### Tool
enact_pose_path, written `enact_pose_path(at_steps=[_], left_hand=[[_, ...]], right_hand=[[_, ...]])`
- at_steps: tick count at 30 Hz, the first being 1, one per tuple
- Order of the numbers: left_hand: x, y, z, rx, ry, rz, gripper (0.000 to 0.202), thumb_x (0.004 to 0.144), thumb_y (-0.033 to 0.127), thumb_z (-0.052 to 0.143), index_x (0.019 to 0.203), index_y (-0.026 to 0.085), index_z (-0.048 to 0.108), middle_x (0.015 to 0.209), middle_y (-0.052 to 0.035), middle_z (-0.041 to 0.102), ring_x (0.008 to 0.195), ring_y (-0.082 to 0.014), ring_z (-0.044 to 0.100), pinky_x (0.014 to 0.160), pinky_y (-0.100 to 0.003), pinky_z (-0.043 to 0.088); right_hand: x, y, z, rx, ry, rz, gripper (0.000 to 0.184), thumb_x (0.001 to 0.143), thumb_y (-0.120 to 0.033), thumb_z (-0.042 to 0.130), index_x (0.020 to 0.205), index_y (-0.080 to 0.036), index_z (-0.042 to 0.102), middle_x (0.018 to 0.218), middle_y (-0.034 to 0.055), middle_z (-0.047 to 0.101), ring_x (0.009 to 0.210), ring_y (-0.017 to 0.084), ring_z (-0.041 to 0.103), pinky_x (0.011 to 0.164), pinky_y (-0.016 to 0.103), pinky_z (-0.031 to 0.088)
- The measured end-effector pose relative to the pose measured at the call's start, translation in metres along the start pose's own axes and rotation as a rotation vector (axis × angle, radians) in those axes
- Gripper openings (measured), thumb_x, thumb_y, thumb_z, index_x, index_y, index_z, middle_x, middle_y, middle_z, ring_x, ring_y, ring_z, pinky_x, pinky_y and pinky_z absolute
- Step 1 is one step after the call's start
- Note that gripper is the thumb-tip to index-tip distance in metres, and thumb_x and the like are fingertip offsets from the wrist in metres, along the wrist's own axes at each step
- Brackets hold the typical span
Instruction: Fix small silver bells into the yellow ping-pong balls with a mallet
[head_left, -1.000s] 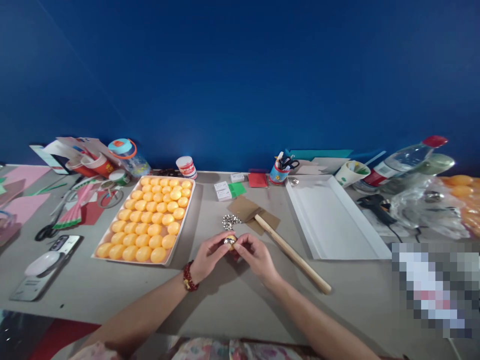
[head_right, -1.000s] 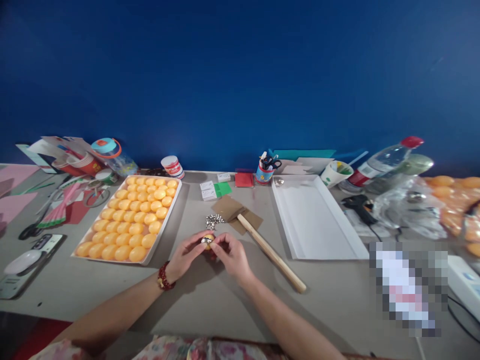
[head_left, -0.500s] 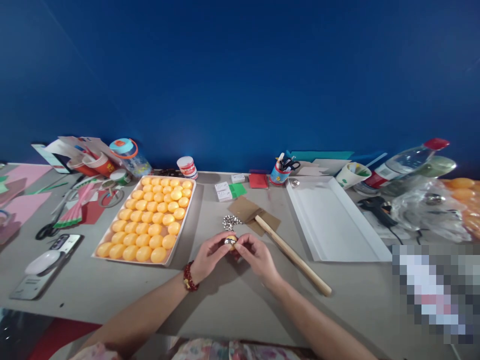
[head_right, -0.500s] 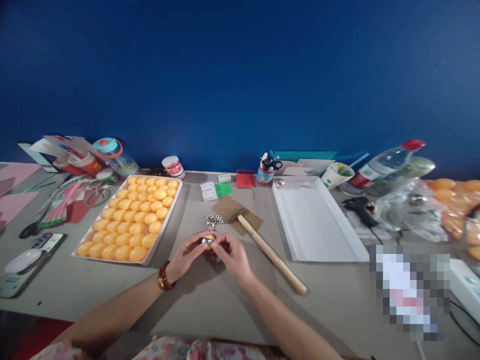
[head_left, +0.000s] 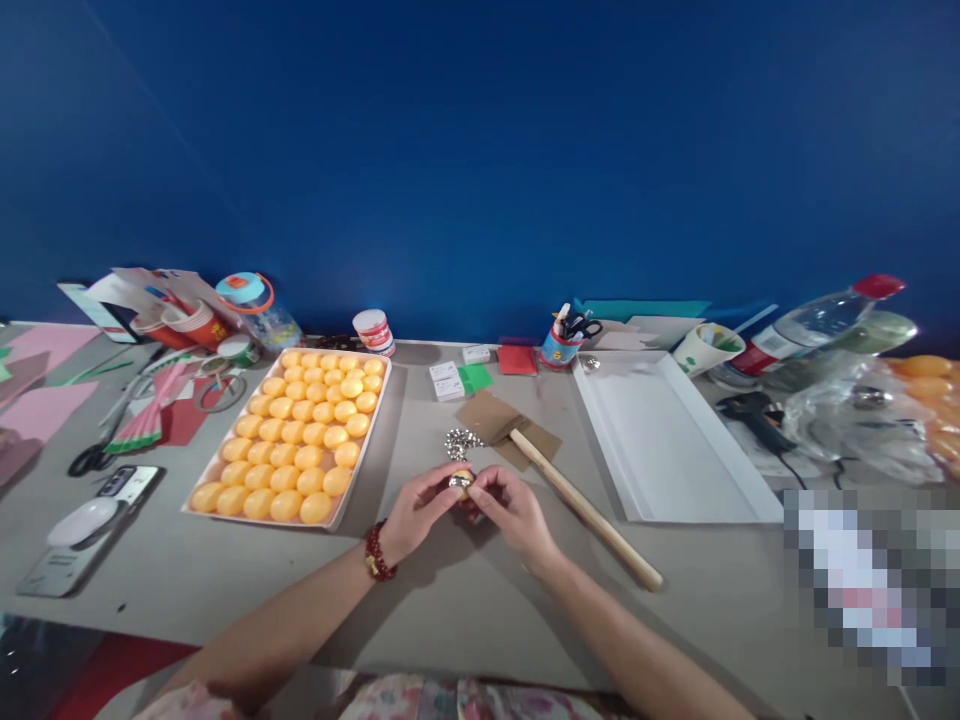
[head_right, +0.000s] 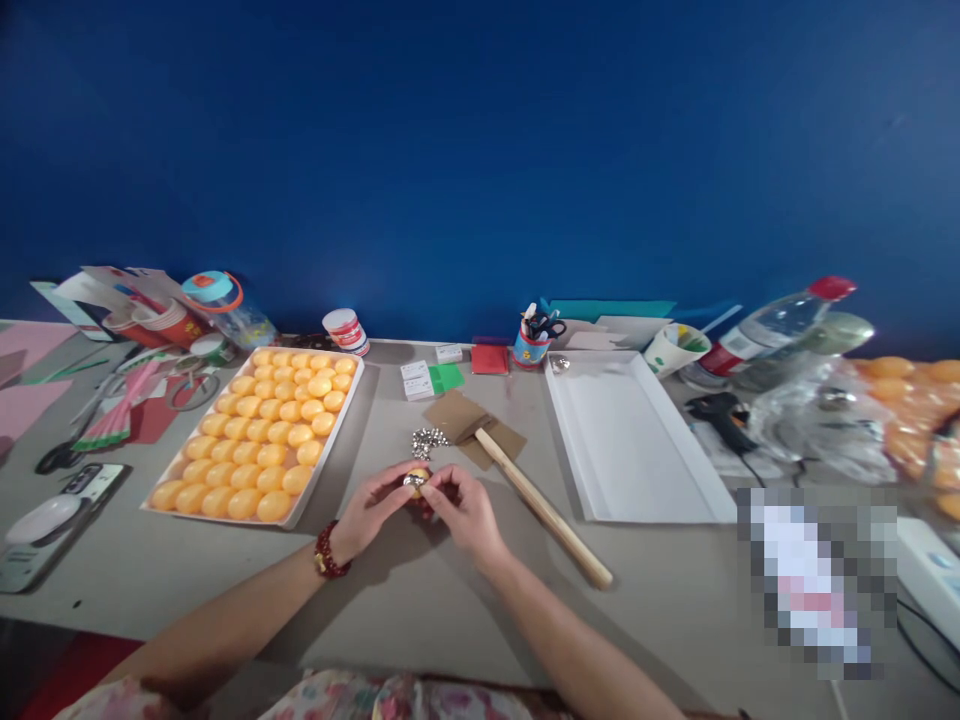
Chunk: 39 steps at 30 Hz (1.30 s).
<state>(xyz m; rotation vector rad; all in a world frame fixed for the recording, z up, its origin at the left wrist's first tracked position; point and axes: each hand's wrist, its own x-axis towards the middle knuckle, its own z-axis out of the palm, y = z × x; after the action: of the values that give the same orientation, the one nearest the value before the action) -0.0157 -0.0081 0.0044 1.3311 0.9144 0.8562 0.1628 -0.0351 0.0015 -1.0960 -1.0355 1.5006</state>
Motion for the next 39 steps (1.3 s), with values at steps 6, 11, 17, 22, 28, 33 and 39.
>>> enact_pose_path(at_steps=[6,11,17,22,28,33,39], left_hand=[[0.000,0.000,0.001,-0.015,0.013,0.000,0.039,0.088,0.036,0.062,0.122,0.018,0.067,0.126,-0.0116,0.068,0.111,-0.0278,0.065,0.098,-0.041,0.052],[0.000,0.000,0.001,-0.053,0.016,-0.015,0.037,0.087,0.035,0.063,0.120,0.018,0.067,0.123,-0.0117,0.069,0.104,-0.0261,0.067,0.093,-0.039,0.054],[0.002,-0.001,0.003,-0.188,0.049,0.015,0.033,0.087,0.032,0.065,0.118,0.019,0.067,0.115,-0.0105,0.071,0.094,-0.0217,0.068,0.088,-0.035,0.055],[0.004,-0.003,0.001,-0.387,0.051,0.011,0.031,0.088,0.033,0.064,0.116,0.020,0.067,0.115,-0.0098,0.069,0.086,-0.0188,0.067,0.083,-0.035,0.056],[0.006,0.004,-0.001,-0.453,0.080,0.030,0.023,0.088,0.030,0.063,0.108,0.019,0.067,0.109,-0.0076,0.068,0.072,-0.0130,0.063,0.073,-0.030,0.054],[0.005,0.001,0.000,-0.457,0.091,0.048,0.028,0.089,0.031,0.061,0.115,0.020,0.065,0.108,-0.0076,0.068,0.070,-0.0130,0.062,0.069,-0.029,0.053],[0.008,-0.004,0.000,-0.468,0.138,0.043,0.036,0.086,0.033,0.065,0.120,0.021,0.067,0.114,-0.0095,0.068,0.080,-0.0165,0.064,0.076,-0.032,0.055]], right_hand=[[-0.001,0.003,0.003,-0.014,0.054,-0.027,0.030,0.083,-0.046,0.070,0.082,-0.019,0.057,0.071,-0.0007,0.063,0.063,0.013,0.059,0.062,0.026,0.052],[-0.003,0.001,0.005,-0.024,0.046,-0.030,0.030,0.084,-0.047,0.068,0.081,-0.019,0.057,0.070,-0.0007,0.063,0.063,0.014,0.060,0.062,0.027,0.052],[0.004,-0.016,-0.009,-0.261,0.016,-0.093,0.024,0.088,-0.043,0.061,0.083,-0.020,0.057,0.071,0.0008,0.063,0.060,0.015,0.061,0.060,0.028,0.052],[0.012,-0.047,-0.051,-1.078,0.231,-0.294,0.012,0.091,-0.031,0.055,0.094,-0.021,0.061,0.100,0.0086,0.066,0.088,0.023,0.064,0.074,0.032,0.050],[0.009,-0.053,-0.073,-1.641,0.202,-0.102,0.012,0.086,-0.019,0.059,0.098,-0.020,0.060,0.101,0.0080,0.067,0.089,0.025,0.064,0.072,0.030,0.043],[0.013,-0.049,-0.076,-1.623,0.272,-0.234,0.013,0.092,-0.015,0.047,0.096,-0.018,0.059,0.095,0.0090,0.066,0.078,0.021,0.064,0.067,0.028,0.042],[-0.001,-0.072,-0.058,-1.151,0.229,-0.407,0.016,0.096,-0.033,0.046,0.092,-0.021,0.056,0.081,0.0045,0.065,0.069,0.019,0.063,0.061,0.026,0.046]])
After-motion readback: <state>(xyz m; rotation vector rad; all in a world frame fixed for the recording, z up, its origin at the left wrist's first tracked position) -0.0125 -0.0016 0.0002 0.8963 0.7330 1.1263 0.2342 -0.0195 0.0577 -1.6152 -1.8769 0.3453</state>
